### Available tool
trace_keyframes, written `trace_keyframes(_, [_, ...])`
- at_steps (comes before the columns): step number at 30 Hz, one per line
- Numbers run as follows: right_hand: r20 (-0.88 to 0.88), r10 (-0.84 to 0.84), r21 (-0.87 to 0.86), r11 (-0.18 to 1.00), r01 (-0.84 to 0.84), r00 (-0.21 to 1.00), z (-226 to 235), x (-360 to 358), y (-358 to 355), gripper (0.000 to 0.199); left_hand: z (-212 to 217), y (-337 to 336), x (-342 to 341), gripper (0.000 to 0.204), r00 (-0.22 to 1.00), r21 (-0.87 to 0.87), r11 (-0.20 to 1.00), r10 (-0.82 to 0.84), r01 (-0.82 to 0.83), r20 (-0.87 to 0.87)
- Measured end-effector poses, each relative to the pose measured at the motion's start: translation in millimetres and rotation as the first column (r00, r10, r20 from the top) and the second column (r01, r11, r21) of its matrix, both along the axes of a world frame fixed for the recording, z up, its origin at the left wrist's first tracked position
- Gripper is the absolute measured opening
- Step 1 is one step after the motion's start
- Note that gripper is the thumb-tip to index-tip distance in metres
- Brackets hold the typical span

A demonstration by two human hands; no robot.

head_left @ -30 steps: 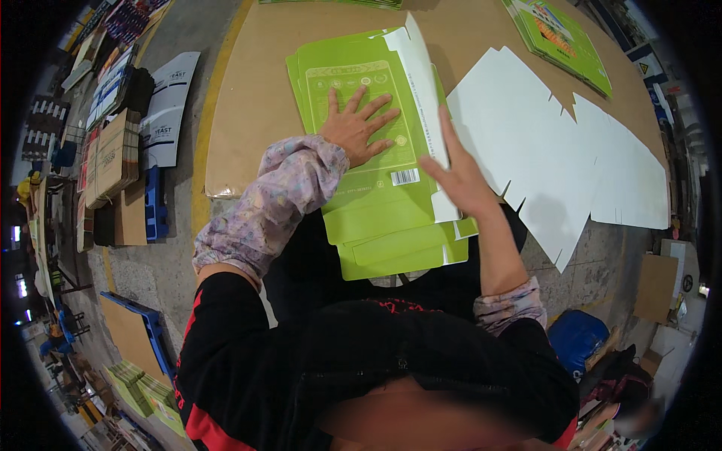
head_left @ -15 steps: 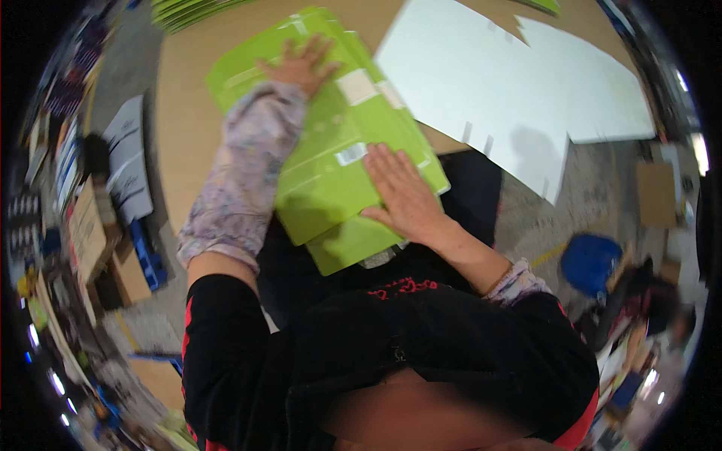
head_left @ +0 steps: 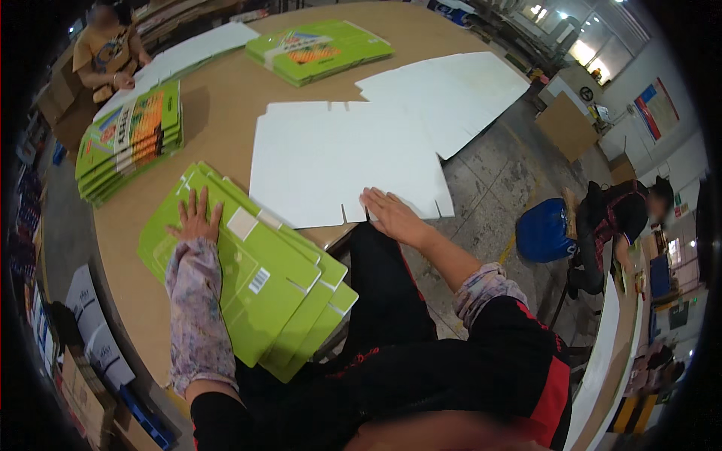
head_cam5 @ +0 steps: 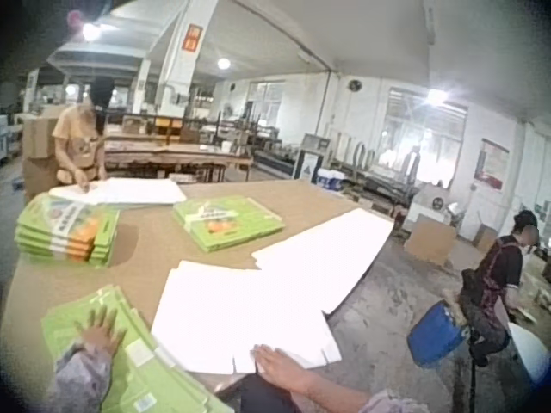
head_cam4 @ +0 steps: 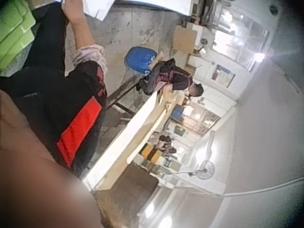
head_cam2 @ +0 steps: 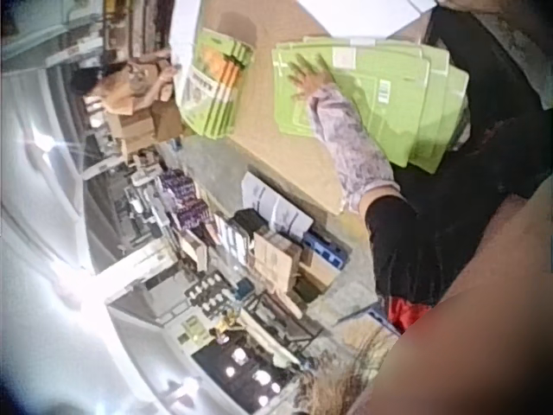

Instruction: The recorder is organizing and stacking paper or cardboard packaging materials on a workbench.

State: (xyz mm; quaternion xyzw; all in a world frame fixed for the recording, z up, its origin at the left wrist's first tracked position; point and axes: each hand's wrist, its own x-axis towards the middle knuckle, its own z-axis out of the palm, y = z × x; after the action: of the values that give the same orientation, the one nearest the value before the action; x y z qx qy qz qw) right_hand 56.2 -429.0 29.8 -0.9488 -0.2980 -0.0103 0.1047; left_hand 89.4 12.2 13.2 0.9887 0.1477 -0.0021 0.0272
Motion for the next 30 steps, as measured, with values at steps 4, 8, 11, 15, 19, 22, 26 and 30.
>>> trace_keyframes(4, [0.029, 0.017, 0.015, 1.000, -0.017, 0.999, 2, 12, -30, 0.043, -3, 13, -6, 0.061, 1.000, -0.017, 1.000, 0.016, -0.016, 0.007])
trace_keyframes(8, [0.272, -0.174, -0.096, 0.974, 0.207, 0.946, -11, 15, -99, 0.043, -12, 2, 12, 0.061, 0.998, -0.014, 0.999, -0.031, 0.032, 0.047])
trace_keyframes(11, [0.321, -0.136, -0.047, 0.986, 0.159, 0.937, -18, 6, -70, 0.048, -14, 13, 6, 0.061, 0.999, 0.071, 0.997, 0.033, -0.031, -0.040])
trace_keyframes(15, [0.288, -0.080, -0.097, 0.989, 0.112, 0.954, -32, 3, -19, 0.058, -36, 24, 22, 0.060, 0.998, 0.043, 0.998, -0.045, 0.043, 0.037])
trace_keyframes(19, [0.131, -0.178, 0.086, 0.982, 0.168, 0.975, -28, -3, -17, 0.051, -41, 12, 31, 0.059, 0.994, 0.065, 0.996, -0.059, 0.053, 0.089])
trace_keyframes(22, [-0.035, -0.216, 0.537, 0.819, 0.201, 0.976, 6, 2, -25, 0.047, -50, 22, 38, 0.059, 0.992, 0.093, 0.994, -0.060, 0.050, 0.108])
trace_keyframes(26, [-0.379, -0.285, 0.850, 0.267, 0.453, 0.880, 71, 5, 16, 0.039, -52, 34, 34, 0.064, 1.000, 0.187, 0.982, 0.018, -0.023, 0.024])
trace_keyframes(30, [-0.280, 0.494, 0.788, -0.371, 0.491, 0.823, 100, -20, 86, 0.039, -58, 67, 22, 0.064, 0.937, -0.085, 0.978, -0.154, 0.190, 0.314])
